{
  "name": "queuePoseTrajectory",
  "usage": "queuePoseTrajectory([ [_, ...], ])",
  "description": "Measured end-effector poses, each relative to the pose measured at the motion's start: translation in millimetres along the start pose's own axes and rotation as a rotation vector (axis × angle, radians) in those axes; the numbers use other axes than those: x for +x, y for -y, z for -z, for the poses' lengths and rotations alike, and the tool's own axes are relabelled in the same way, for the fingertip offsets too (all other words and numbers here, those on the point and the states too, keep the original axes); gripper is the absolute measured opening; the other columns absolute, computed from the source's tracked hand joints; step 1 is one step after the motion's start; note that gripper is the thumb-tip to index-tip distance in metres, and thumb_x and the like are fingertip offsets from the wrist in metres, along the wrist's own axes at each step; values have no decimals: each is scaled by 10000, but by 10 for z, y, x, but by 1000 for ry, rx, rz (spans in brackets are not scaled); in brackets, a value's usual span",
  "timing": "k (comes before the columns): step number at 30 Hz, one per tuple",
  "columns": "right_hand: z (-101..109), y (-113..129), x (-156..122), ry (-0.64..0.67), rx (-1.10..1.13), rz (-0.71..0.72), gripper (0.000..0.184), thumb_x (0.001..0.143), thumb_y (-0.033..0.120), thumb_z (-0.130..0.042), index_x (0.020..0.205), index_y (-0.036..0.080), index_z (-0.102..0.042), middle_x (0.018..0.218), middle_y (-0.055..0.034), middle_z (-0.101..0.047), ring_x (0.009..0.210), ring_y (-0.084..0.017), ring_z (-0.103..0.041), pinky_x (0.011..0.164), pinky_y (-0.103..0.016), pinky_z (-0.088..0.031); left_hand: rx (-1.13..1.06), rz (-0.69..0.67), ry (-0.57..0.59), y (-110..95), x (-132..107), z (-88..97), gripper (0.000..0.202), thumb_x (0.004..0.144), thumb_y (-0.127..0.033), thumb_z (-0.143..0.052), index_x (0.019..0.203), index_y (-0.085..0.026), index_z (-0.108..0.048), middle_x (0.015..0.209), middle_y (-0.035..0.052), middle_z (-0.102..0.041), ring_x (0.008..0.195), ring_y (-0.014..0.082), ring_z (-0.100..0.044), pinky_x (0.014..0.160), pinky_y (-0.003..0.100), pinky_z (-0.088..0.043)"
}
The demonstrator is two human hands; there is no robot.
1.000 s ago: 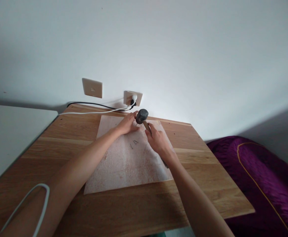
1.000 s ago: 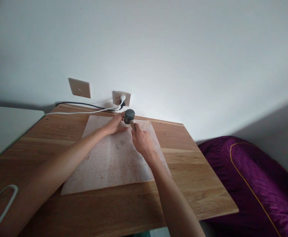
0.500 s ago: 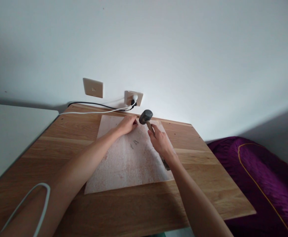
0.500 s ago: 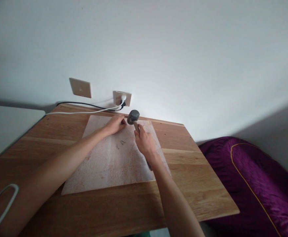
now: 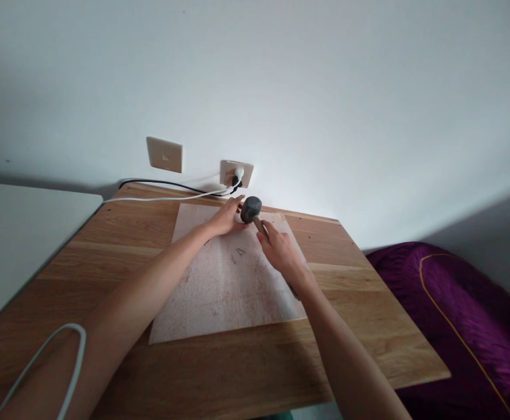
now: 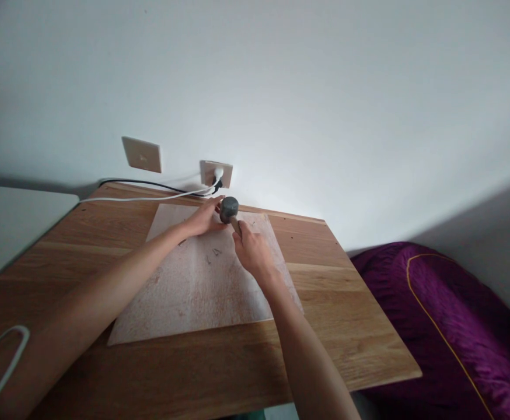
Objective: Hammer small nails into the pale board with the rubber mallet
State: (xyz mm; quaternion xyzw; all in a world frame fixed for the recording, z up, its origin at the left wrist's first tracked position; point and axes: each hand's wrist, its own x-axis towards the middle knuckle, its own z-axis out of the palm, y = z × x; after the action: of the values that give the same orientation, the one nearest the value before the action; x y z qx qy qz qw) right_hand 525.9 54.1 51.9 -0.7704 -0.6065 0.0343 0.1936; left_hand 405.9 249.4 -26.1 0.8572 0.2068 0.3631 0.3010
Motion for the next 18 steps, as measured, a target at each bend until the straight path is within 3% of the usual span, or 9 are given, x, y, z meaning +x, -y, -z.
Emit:
queuePoseTrajectory([
  [4, -21, -65, -77, -42, 28, -30, 471, 1053, 313, -435, 1481, 157, -554, 1069, -159, -794, 936, -310, -757, 760, -334, -515, 94, 5, 90, -89, 46, 198, 924, 658, -378, -900, 1471, -173, -511, 1295, 140, -636, 1118, 283, -653, 1014, 424, -519],
  [7, 17, -124, -181, -54, 32, -50, 475, 1063, 328, -415, 1484, 151, -545, 1098, -167, -789, 965, -311, -754, 770, -336, -519, 215, 27, 282, -267, 89, 520, 636, 747, -419, -812, 1302, -154, -653, 1249, 133, -688, 1124, 281, -663, 986, 373, -519],
  [11, 34, -159, -298, 23, 11, -78, 443, 1064, 313, -441, 1465, 174, -569, 1134, -153, -792, 1030, -306, -749, 802, -328, -517, 334, 143, 510, -485, 96, 953, 440, 771, -271, -688, 1202, -182, -711, 1065, 57, -771, 941, 214, -711, 825, 285, -517],
  [15, -21, -159, -340, 71, -8, -120, 439, 1073, 308, -447, 1480, 199, -568, 1135, -133, -799, 1054, -298, -754, 830, -319, -517, 437, 215, 570, -595, 32, 1224, 436, 742, -296, -688, 1165, -195, -722, 988, 30, -788, 855, 191, -709, 740, 254, -478],
  [18, -49, -168, -338, 85, 2, -118, 449, 1081, 312, -438, 1498, 193, -556, 1141, -134, -799, 1062, -294, -756, 837, -313, -520, 453, 262, 626, -652, -19, 1303, 456, 729, -374, -710, 1154, -211, -722, 914, 15, -789, 778, 180, -694, 678, 249, -444],
])
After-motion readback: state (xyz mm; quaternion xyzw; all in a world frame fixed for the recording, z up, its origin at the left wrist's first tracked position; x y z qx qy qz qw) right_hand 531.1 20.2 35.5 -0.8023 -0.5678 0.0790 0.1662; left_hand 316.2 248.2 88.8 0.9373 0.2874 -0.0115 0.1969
